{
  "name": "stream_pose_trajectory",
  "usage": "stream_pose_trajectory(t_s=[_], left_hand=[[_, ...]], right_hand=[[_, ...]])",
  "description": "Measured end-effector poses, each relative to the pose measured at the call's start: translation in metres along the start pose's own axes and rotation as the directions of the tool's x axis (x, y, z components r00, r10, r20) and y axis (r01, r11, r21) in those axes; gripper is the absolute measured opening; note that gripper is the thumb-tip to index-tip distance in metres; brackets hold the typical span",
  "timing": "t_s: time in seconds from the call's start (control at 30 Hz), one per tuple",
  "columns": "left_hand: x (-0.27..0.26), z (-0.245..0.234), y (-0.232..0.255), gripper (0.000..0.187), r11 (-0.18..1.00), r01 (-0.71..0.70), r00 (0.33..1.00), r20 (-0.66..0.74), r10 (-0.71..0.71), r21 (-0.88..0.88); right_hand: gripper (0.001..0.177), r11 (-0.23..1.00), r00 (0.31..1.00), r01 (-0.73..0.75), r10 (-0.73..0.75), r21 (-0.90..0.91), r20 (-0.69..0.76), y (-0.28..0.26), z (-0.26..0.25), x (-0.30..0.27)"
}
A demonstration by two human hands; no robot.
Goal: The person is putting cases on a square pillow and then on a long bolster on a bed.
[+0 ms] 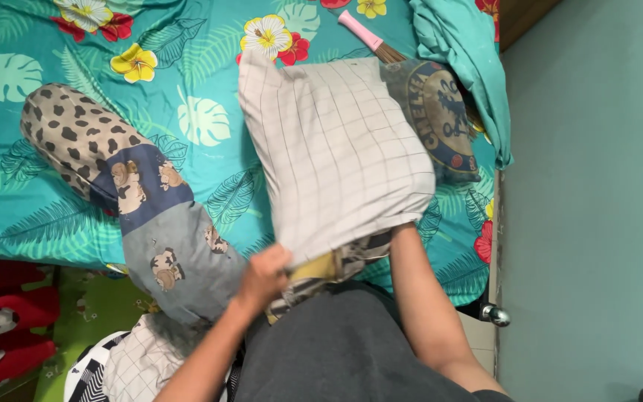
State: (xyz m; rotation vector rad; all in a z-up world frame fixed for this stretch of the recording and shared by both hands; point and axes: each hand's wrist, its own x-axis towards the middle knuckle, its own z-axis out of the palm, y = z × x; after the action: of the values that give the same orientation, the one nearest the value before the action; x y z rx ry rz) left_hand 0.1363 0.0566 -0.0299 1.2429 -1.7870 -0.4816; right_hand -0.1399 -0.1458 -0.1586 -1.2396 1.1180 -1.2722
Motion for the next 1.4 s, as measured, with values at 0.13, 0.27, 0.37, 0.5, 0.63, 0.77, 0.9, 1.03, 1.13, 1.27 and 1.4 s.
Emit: stream_pose_trajectory(t_s=[0.13,0.27,0.37,0.5,0.63,0.77,0.9,1.03,1.13,1.27,1.4], left_hand=[[-0.009,0.005,0.011,0.022,0.992,0.12,0.986,0.123,-0.115,-0.039],[0.009,0.0,0.005,0.02,0.983,0.158,0.987,0.009,-0.158,-0.097],[0.033,-0.005,0.017,0.017,0.972,0.181,0.973,-0.116,-0.2,-0.152],[0.048,0.004,0.012,0.015,0.959,0.23,0.946,-0.192,-0.261,-0.168],[0.074,0.006,0.029,0.016,0.962,0.182,0.963,-0.163,-0.217,-0.205],[0.079,0.016,0.032,0.017,0.98,0.043,0.999,-0.001,-0.044,-0.192],[0.075,0.023,0.029,0.022,0.995,-0.044,0.992,0.117,0.053,-0.085],[0.052,0.034,0.057,0.021,0.996,0.033,0.982,0.187,-0.017,-0.08],[0.043,0.04,0.088,0.025,0.984,-0.145,0.986,0.072,0.153,-0.106],[0.047,0.04,0.073,0.011,0.973,-0.192,0.981,0.02,0.191,0.129],[0.065,0.032,0.023,0.022,0.957,0.058,0.898,-0.433,0.074,0.284]], right_hand=[[0.047,0.985,0.997,0.041,-0.03,-0.168,0.065,-0.006,-0.009,-0.001],[0.047,0.938,0.99,0.09,-0.048,-0.335,0.131,-0.023,-0.021,-0.009],[0.047,0.884,0.982,0.126,-0.048,-0.45,0.18,-0.041,-0.029,-0.017],[0.057,0.51,0.928,0.276,0.08,-0.815,0.365,-0.204,0.057,-0.072],[0.065,0.526,0.805,0.451,0.11,-0.721,0.584,-0.179,0.092,-0.101],[0.042,0.648,0.689,0.421,0.227,-0.635,0.689,-0.029,0.074,-0.1],[0.041,0.617,0.692,0.527,0.087,-0.584,0.717,0.014,0.071,-0.086],[0.041,0.648,0.692,0.519,0.065,-0.558,0.719,0.012,0.079,-0.089],[0.042,0.667,0.709,0.498,0.054,-0.554,0.703,0.007,0.078,-0.093],[0.042,0.682,0.739,0.478,0.029,-0.554,0.673,-0.001,0.071,-0.085],[0.042,0.694,0.777,0.446,0.013,-0.565,0.629,-0.009,0.053,-0.078]])
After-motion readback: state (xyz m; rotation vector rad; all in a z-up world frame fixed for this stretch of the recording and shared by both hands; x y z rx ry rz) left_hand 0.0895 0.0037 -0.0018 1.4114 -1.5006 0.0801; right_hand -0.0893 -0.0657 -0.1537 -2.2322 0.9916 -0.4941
